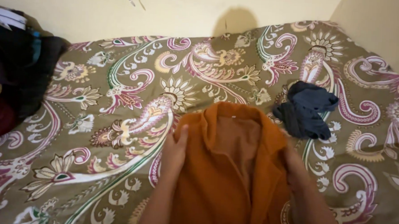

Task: The person spreads an orange coat on a bed and folds the sleeves and bottom inward. They then fold the sides toward the center and place a pair of dark pants on top.

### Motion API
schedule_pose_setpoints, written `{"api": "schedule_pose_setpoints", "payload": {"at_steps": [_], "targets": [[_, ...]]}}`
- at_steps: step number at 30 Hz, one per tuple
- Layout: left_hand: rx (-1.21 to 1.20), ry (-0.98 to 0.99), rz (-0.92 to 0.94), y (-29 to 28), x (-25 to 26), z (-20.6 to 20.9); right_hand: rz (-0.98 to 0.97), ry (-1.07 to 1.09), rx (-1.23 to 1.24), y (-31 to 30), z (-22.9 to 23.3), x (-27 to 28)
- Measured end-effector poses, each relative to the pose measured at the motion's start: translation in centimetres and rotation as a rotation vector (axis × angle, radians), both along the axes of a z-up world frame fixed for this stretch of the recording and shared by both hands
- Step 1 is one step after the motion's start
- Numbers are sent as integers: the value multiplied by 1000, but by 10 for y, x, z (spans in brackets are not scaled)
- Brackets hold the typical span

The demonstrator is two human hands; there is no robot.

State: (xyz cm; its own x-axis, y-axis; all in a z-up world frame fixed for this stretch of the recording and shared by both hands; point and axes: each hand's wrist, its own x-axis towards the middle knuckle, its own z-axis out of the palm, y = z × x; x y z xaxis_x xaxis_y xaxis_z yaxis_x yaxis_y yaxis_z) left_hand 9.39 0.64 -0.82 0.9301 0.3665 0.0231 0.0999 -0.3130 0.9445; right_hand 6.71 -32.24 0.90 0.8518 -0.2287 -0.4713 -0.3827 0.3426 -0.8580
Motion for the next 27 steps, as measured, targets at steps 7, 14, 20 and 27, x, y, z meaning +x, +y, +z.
{"api": "schedule_pose_setpoints", "payload": {"at_steps": [7,14,20,27], "targets": [[-368,-63,-164,17,12,-17,11,-191,-304,-49,-64,42],[323,-277,149,-3,-11,9,-30,-277,-413,-43,-61,42],[189,-205,-6,-41,-32,98,-48,-794,-1002,41,79,20],[159,-98,-21,-42,-25,56,612,10,-834,155,96,49]]}}
